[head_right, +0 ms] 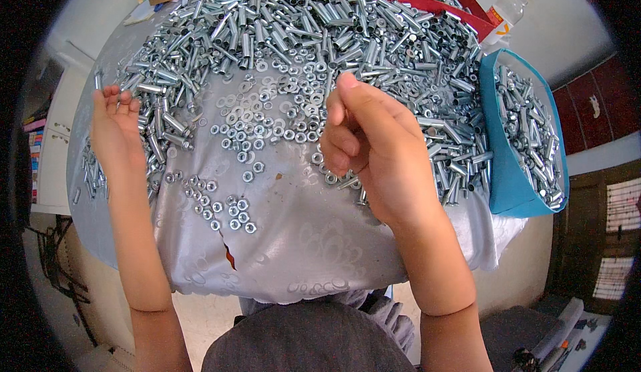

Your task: The person repeatedly picks up bolts and washers from a large pile on a table, places a washer onto the bolt, and then screws a nut onto the bolt by hand. The person handles the fasteners one at a time, assembling them into complete units.

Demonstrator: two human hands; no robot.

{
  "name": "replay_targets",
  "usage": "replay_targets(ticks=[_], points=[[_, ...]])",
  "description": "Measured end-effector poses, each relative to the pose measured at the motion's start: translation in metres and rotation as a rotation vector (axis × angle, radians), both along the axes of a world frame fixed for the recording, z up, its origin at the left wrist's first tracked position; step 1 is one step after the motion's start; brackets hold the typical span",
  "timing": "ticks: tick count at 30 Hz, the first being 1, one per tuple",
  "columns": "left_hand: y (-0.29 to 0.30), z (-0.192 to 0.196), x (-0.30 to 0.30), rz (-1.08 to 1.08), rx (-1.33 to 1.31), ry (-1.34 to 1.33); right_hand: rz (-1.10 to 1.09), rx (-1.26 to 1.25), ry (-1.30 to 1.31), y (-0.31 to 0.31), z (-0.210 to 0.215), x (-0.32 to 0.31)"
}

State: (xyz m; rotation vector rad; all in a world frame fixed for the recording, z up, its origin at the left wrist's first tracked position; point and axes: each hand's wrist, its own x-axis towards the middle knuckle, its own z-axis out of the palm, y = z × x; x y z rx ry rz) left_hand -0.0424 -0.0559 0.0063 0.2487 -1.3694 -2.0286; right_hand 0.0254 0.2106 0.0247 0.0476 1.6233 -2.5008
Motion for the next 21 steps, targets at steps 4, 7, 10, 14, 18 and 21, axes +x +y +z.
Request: replay_targets(ticks=[4, 7, 10, 14, 18, 21], points=[[-0.034, -0.004, -0.013, -0.127, 0.161, -0.062, -0.002, -0.034, -0.002, 0.001, -0.001, -0.001], [-0.022, 0.003, -0.010, -0.219, 0.191, -0.093, -0.004, -0.065, -0.019, 0.005, 0.000, -0.002], [-0.009, 0.006, -0.003, -0.244, 0.190, -0.143, -0.035, -0.084, 0.000, 0.010, -0.003, -0.004], [0.015, -0.005, 0.007, -0.364, -0.020, -0.129, -0.209, 0.002, 0.112, 0.020, -0.004, -0.011], [0.048, -0.008, 0.027, -0.613, -0.290, -0.173, -0.395, 0.206, 0.254, 0.032, 0.001, -0.017], [0.060, -0.018, 0.038, -0.572, -0.741, 0.020, -0.430, 0.520, 0.314, 0.035, 0.012, -0.013]])
